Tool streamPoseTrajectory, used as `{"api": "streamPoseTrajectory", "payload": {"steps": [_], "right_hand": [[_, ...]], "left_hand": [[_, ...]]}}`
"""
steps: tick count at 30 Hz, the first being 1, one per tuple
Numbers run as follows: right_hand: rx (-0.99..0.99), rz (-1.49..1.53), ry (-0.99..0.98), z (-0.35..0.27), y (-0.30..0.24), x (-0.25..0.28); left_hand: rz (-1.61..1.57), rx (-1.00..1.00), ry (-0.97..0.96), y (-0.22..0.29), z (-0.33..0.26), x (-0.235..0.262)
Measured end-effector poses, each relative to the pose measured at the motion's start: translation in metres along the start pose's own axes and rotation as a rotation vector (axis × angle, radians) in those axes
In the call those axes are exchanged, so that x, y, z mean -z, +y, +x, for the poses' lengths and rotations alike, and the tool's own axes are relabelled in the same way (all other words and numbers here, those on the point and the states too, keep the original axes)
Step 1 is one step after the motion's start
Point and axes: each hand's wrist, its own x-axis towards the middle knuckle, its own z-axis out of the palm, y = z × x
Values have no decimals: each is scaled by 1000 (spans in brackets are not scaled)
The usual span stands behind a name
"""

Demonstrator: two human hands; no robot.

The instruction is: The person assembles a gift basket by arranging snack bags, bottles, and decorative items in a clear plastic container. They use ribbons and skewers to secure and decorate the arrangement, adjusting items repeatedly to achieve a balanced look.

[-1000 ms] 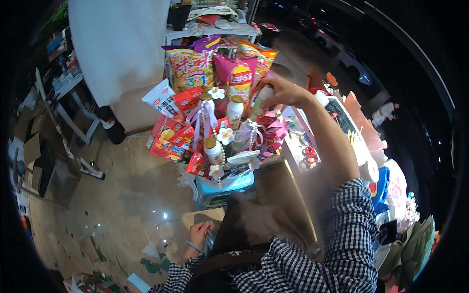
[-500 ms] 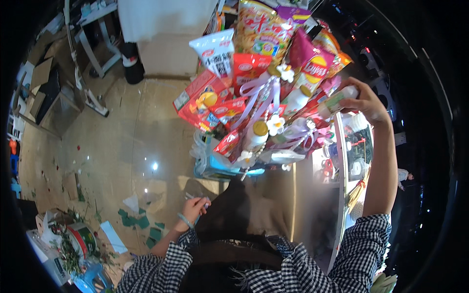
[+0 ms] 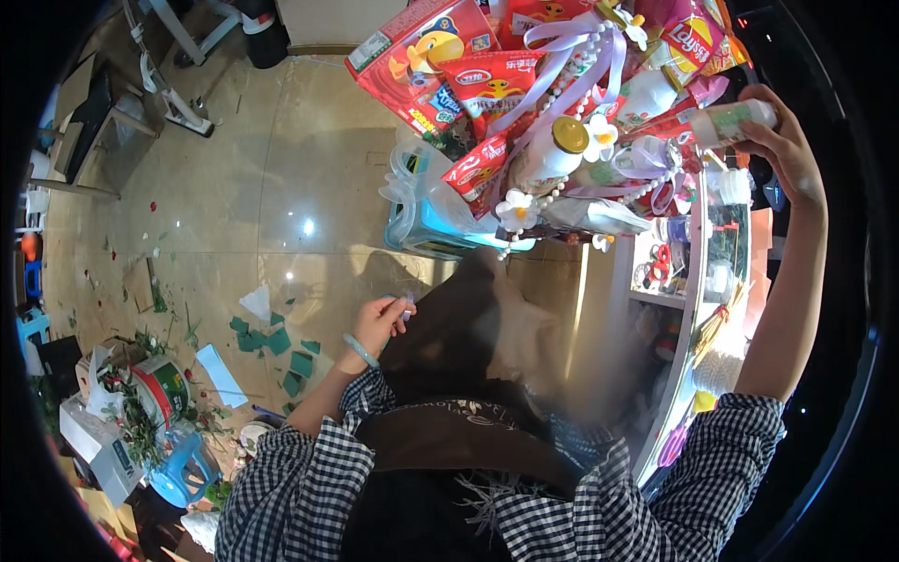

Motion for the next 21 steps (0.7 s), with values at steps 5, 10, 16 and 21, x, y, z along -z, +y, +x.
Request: {"api": "streamPoseTrajectory", "payload": {"steps": [5,10,16,21], "right_hand": [[-51,103,-39,7,0,-29],[-3,87,-9,4,-1,-42],[122,-110,73,-25,-13,-17],[126,-196,58,-21,-15,-30]], "left_hand": [[18,-12,-12,0,0,0],[-15,1,-5,-1,0,3],[-26,-17,-13,-2,3,7],[-17,1,-21,1,6,3]]}}
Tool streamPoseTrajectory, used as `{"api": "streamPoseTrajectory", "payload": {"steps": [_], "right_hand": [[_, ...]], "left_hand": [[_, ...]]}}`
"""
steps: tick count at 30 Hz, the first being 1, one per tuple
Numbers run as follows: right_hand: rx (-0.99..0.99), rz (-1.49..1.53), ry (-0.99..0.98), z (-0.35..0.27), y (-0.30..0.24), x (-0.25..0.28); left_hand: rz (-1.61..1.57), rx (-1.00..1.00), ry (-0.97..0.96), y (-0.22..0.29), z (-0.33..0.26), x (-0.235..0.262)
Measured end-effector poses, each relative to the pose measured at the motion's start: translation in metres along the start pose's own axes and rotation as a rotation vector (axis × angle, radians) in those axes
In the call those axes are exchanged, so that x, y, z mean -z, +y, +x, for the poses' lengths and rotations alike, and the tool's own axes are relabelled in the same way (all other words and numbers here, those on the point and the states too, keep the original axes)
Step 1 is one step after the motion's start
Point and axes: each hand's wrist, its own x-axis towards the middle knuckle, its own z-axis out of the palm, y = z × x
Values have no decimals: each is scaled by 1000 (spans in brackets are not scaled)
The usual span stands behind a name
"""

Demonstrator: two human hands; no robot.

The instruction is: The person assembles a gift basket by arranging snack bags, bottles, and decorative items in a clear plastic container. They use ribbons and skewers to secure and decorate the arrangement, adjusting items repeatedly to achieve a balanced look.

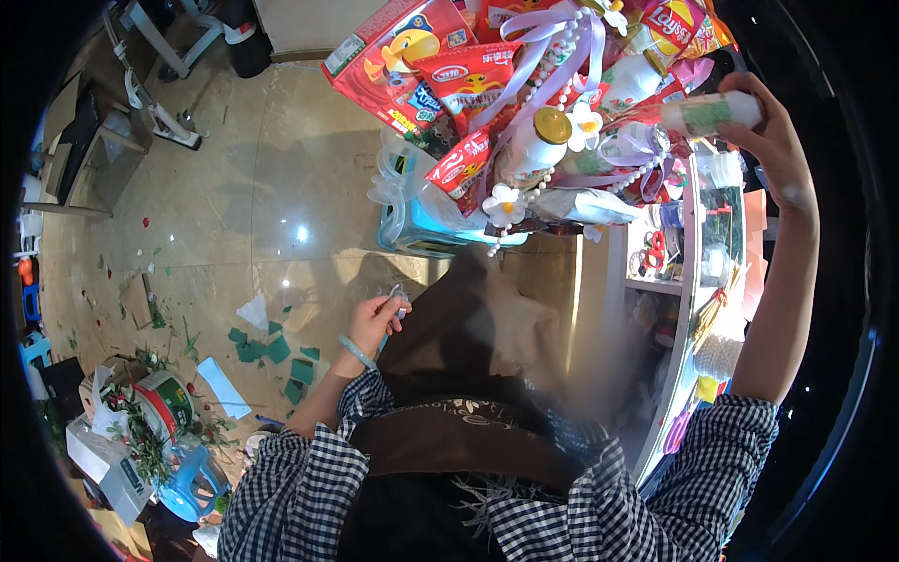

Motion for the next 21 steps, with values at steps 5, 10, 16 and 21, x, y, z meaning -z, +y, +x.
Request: {"api": "streamPoseTrajectory", "payload": {"steps": [5,10,16,21], "right_hand": [[46,20,-25,8,-4,-23],[128,24,-50,10,-5,-34],[44,227,-120,19,-2,-39],[28,196,-100,25,4,-39]], "left_hand": [[7,-13,10,2,-4,0],[18,-11,20,1,-8,3],[24,-18,22,2,-3,0],[53,12,1,2,1,-1]]}}
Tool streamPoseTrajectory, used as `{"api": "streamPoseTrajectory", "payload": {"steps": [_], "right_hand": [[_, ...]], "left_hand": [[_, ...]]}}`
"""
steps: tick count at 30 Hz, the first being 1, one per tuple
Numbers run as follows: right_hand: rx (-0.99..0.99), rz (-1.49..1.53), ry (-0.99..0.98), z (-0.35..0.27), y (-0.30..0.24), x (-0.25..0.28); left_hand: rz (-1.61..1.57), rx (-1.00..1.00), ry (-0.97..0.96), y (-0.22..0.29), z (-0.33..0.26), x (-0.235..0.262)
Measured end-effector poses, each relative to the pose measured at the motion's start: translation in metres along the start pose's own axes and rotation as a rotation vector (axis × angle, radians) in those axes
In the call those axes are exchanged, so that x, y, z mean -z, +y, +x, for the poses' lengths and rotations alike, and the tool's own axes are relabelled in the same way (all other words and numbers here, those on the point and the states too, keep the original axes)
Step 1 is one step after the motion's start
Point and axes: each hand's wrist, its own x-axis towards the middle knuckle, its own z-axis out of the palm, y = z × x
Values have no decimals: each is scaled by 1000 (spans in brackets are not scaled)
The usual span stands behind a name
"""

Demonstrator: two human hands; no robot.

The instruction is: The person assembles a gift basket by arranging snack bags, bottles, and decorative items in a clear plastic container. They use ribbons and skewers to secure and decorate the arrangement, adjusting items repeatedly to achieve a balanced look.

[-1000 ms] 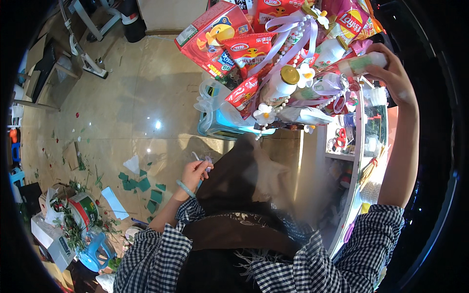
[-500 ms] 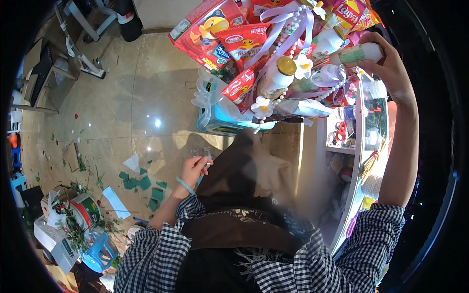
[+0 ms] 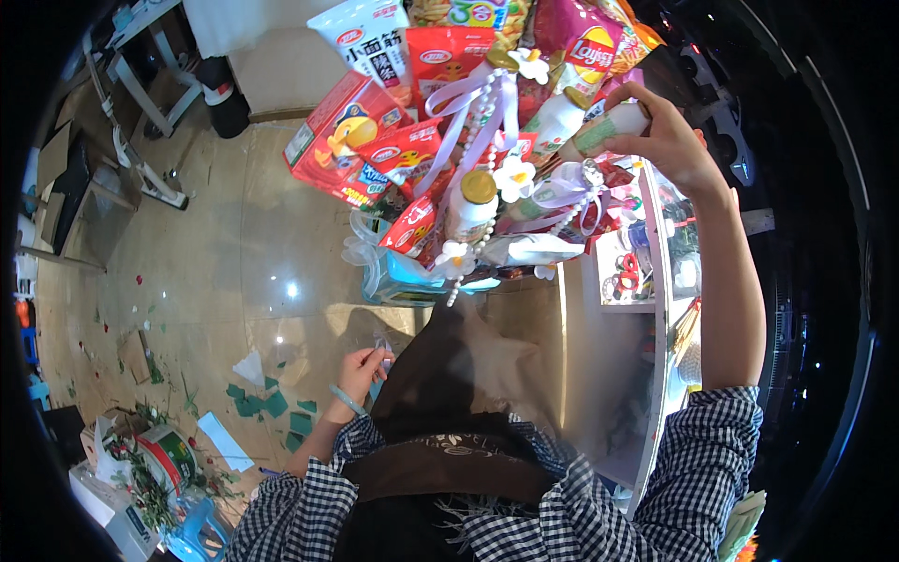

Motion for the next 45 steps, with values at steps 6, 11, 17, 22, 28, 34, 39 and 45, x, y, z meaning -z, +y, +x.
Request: {"api": "streamPoseTrajectory", "payload": {"steps": [6,11,17,22,28,34,39,45], "right_hand": [[33,71,16,2,10,0],[-24,-54,16,5,14,-2],[55,-115,4,15,29,-2],[-73,24,64,37,40,-13],[-150,28,120,52,48,-21],[-233,156,72,64,50,-28],[-230,205,97,74,60,-29],[-258,13,87,76,52,-32]], "left_hand": [[16,11,-26,2,3,-4],[38,2,-30,-1,9,-7],[20,113,-22,-1,19,-5],[0,64,-88,-4,34,-5],[94,43,-137,-3,55,20],[169,-68,-205,-18,63,24],[201,73,-265,-25,64,13],[228,2,-245,-20,51,16]]}}
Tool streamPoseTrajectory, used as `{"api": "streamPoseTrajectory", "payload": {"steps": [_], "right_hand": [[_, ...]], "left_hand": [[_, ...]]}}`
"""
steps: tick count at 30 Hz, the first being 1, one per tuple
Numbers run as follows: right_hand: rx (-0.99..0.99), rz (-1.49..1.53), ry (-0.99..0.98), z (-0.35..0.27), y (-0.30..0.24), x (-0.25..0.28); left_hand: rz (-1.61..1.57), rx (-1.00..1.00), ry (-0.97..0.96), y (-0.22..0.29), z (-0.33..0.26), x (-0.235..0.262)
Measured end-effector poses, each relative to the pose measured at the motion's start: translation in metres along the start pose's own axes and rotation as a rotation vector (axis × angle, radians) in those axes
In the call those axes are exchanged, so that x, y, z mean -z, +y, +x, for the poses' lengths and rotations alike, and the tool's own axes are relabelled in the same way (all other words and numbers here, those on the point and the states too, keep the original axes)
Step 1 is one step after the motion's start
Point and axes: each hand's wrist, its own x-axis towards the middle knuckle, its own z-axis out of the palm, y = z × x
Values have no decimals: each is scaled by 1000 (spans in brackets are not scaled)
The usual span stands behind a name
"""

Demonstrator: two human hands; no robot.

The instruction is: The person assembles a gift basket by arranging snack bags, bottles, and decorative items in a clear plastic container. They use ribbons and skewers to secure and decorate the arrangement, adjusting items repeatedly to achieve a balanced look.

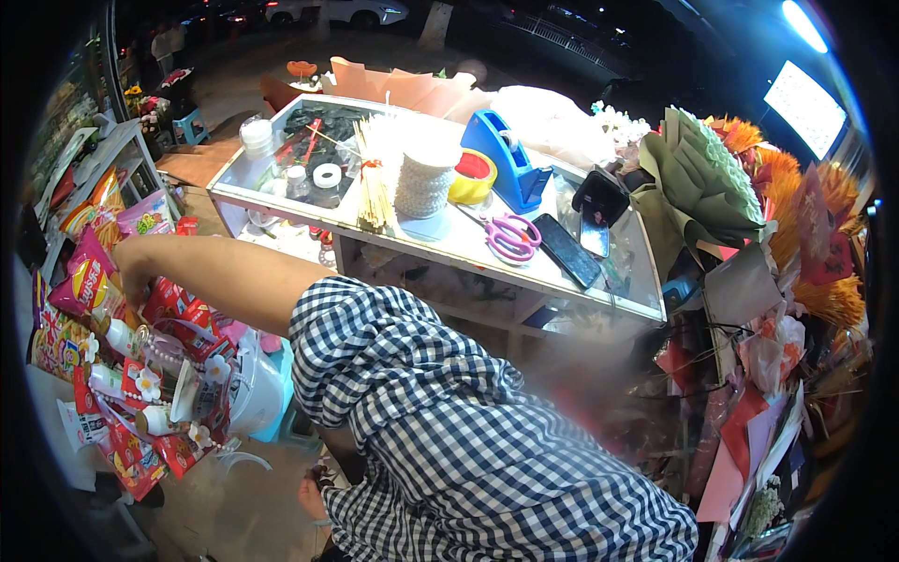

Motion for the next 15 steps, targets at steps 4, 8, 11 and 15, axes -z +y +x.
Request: {"api": "streamPoseTrajectory", "payload": {"steps": [4,8,11,15], "right_hand": [[-23,18,-28,0,-3,2],[-45,-37,-39,1,2,2],[21,-33,-95,0,1,3],[-38,5,-161,-5,1,5]], "left_hand": [[33,-69,24,4,-3,9],[48,-93,41,7,-11,9],[38,-77,37,13,-16,3],[-6,-37,31,20,-18,-7]]}}
